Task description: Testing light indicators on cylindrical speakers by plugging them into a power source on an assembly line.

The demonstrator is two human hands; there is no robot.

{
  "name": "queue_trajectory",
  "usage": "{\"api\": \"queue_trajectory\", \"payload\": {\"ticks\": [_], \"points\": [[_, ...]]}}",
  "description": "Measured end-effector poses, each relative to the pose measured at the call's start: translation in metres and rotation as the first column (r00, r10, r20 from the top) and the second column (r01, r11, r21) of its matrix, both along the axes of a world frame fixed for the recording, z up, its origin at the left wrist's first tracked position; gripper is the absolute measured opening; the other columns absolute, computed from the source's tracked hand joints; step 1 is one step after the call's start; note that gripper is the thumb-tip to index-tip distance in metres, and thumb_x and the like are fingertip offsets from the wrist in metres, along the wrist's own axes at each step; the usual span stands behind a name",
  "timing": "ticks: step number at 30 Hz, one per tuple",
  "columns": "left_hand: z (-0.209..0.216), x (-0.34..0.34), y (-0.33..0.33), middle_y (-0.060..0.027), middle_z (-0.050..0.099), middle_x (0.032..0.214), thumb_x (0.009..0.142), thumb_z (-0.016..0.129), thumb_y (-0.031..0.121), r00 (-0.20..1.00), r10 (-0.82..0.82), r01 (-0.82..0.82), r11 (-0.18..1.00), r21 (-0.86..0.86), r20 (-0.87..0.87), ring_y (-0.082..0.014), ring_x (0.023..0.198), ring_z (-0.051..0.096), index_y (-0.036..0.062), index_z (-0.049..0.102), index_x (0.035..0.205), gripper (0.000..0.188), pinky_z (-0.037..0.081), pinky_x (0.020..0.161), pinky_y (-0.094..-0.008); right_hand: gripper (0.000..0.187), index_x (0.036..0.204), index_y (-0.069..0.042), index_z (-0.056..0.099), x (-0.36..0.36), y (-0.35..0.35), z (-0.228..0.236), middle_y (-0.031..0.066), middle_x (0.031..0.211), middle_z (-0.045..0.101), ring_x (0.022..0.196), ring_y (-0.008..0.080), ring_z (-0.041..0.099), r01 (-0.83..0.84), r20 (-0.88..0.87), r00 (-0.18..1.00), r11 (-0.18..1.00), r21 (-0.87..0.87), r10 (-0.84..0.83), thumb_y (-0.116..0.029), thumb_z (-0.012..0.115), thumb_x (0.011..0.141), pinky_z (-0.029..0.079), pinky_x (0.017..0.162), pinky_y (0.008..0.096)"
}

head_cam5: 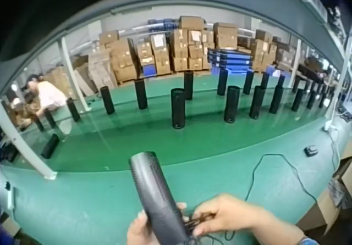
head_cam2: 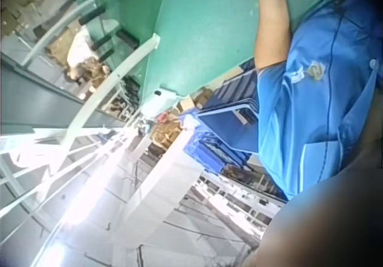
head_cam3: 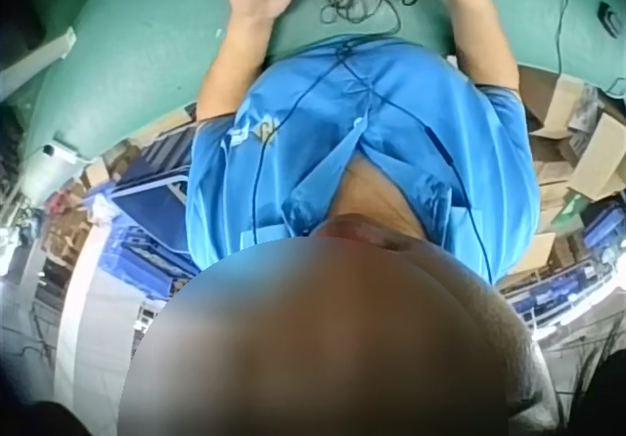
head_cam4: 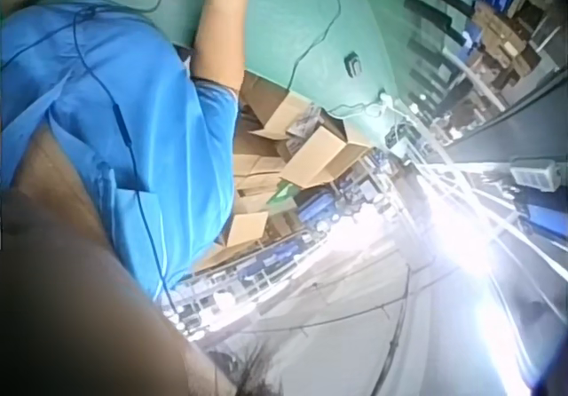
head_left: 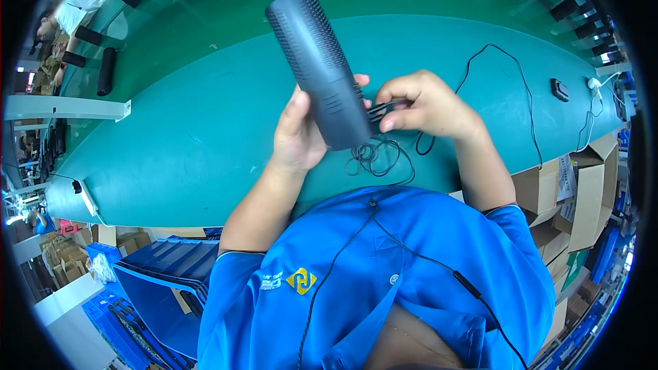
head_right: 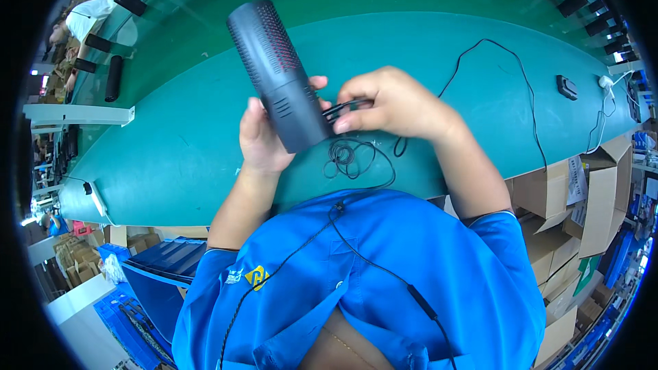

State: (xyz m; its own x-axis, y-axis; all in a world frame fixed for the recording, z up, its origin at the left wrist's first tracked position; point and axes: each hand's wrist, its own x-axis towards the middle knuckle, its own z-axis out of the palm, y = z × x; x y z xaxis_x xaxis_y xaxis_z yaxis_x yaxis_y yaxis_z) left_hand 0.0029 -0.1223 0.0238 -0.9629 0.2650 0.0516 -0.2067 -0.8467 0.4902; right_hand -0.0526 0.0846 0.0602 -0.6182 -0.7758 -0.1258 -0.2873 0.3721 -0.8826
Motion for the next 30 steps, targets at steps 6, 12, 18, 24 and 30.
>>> {"api": "queue_trajectory", "payload": {"ticks": [6, 12, 18, 24, 30], "points": [[-0.007, -0.008, -0.007, -0.0174, 0.055, 0.115, 0.073, 0.076, 0.018, 0.957, 0.267, -0.287, 0.845, -0.451, -0.109, -0.0266, 0.097, 0.061, 0.0047, 0.033, 0.134, 0.075, 0.052, 0.081, -0.0359, 0.022, 0.099, -0.004, 0.061, -0.004, 0.005, -0.03, 0.0079, 0.091, 0.062, 0.073, 0.0181, 0.055, 0.306, -0.769, 0.581, 0.947, -0.096, -0.266, -0.012, 0.067, 0.079, 0.045, 0.065, 0.0286], [-0.003, 0.0, -0.003, -0.0173, 0.055, 0.117, 0.067, 0.081, 0.014, 0.838, 0.302, -0.54, 0.332, -0.773, -0.455, -0.0261, 0.102, 0.06, 0.003, 0.033, 0.134, 0.083, 0.051, 0.083, -0.0361, 0.049, 0.117, -0.002, 0.053, 0.035, -0.033, -0.032, 0.01, 0.102, 0.059, 0.087, 0.0211, 0.054, 0.359, -0.168, 0.901, 0.904, -0.23, -0.4, -0.004, 0.068, 0.071, 0.044, 0.076, 0.0311], [-0.012, 0.01, 0.004, -0.0145, 0.056, 0.117, 0.061, 0.084, 0.015, 0.828, 0.134, -0.558, 0.296, -0.775, -0.545, -0.0265, 0.098, 0.06, 0.0033, 0.044, 0.127, 0.078, 0.05, 0.083, -0.034, 0.065, 0.13, -0.003, 0.043, 0.039, -0.04, -0.048, 0.0132, 0.122, 0.055, 0.098, 0.0269, 0.055, 0.288, -0.401, 0.83, 0.913, -0.288, -0.388, -0.008, 0.069, 0.071, 0.043, 0.087, 0.0342], [-0.021, 0.008, 0.002, -0.0113, 0.058, 0.114, 0.058, 0.081, 0.012, 0.653, 0.064, -0.733, 0.304, -0.609, -0.754, -0.0275, 0.095, 0.059, 0.0053, 0.053, 0.118, 0.067, 0.048, 0.082, -0.0345, 0.068, 0.13, -0.004, 0.043, 0.03, -0.031, -0.05, 0.0138, 0.125, 0.054, 0.103, 0.026, 0.056, 0.081, -0.578, 0.733, 0.89, -0.449, -0.359, -0.007, 0.07, 0.067, 0.042, 0.088, 0.0343], [-0.02, 0.003, 0.005, -0.0105, 0.059, 0.111, 0.055, 0.077, 0.009, 0.542, -0.066, -0.828, 0.129, -0.546, -0.838, -0.0277, 0.094, 0.058, 0.0072, 0.053, 0.119, 0.068, 0.047, 0.082, -0.0356, 0.068, 0.127, -0.005, 0.046, 0.021, -0.035, -0.069, 0.0128, 0.126, 0.054, 0.103, 0.0251, 0.056, 0.108, -0.614, 0.68, 0.884, -0.455, -0.4, -0.007, 0.071, 0.064, 0.042, 0.088, 0.0336]]}}
